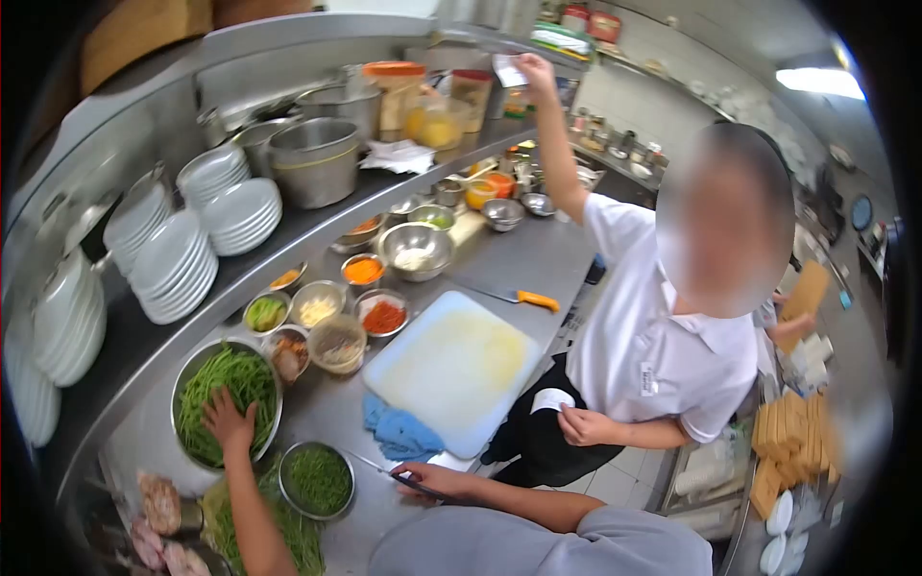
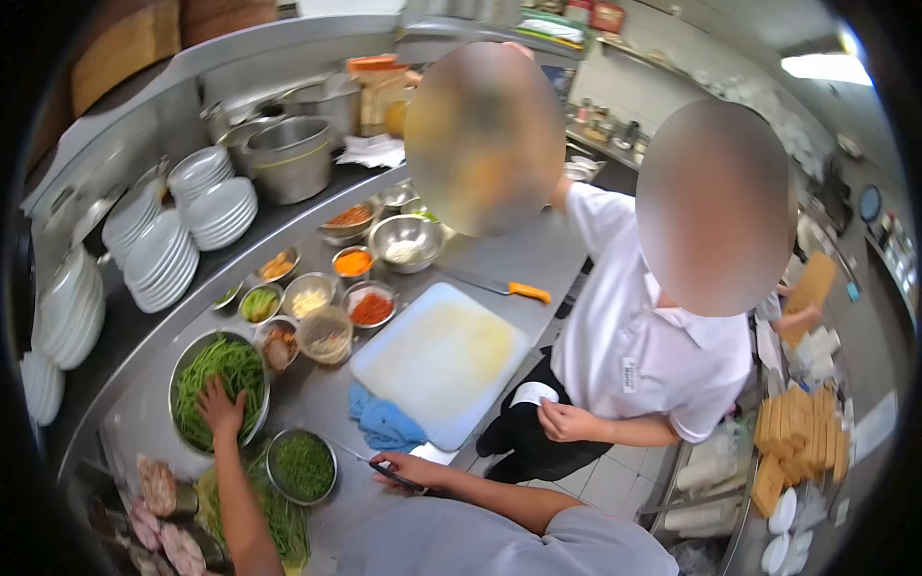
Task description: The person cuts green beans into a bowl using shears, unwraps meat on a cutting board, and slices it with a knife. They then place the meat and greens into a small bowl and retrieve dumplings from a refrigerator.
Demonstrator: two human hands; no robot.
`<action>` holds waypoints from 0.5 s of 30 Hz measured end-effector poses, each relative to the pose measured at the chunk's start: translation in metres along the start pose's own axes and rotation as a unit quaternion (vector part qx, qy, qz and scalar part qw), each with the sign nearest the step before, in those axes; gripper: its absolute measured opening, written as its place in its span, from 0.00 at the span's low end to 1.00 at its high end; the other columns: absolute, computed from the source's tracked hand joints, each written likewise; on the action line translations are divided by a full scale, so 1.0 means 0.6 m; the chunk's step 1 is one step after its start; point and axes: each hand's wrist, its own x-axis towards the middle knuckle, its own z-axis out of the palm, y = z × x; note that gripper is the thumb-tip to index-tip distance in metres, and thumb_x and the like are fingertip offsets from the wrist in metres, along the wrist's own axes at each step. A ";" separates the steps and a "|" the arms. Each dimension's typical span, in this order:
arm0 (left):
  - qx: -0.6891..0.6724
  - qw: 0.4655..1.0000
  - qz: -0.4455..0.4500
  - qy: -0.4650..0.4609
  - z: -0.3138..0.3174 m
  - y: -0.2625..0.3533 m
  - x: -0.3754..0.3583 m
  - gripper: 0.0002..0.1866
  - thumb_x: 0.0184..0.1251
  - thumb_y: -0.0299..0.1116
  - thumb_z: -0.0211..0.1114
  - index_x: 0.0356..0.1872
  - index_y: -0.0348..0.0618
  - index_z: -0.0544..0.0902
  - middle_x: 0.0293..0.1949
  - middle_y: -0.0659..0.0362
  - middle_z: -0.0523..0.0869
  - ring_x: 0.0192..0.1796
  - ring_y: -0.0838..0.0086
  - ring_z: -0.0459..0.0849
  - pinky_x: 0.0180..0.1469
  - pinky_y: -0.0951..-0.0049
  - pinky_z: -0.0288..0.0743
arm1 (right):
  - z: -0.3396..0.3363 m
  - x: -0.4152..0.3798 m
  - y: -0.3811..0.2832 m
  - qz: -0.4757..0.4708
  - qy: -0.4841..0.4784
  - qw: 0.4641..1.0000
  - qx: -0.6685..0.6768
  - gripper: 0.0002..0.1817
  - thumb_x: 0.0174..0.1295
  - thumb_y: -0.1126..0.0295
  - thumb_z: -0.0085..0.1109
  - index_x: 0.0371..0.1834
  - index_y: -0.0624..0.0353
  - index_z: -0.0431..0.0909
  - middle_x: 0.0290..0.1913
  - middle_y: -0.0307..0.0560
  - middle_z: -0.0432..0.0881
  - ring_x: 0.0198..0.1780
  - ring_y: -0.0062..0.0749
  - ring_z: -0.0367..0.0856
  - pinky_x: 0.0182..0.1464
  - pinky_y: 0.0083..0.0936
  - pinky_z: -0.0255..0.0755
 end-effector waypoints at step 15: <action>0.038 0.997 0.059 0.043 -0.039 -0.004 -0.069 0.33 0.76 0.39 0.65 0.80 0.61 0.68 0.82 0.58 0.63 0.84 0.46 0.54 0.80 0.29 0.44 | -0.014 -0.035 -0.014 -0.093 0.066 0.980 -0.164 0.36 0.65 0.46 0.73 0.68 0.56 0.74 0.47 0.44 0.83 0.47 0.29 0.78 0.50 0.29 0.73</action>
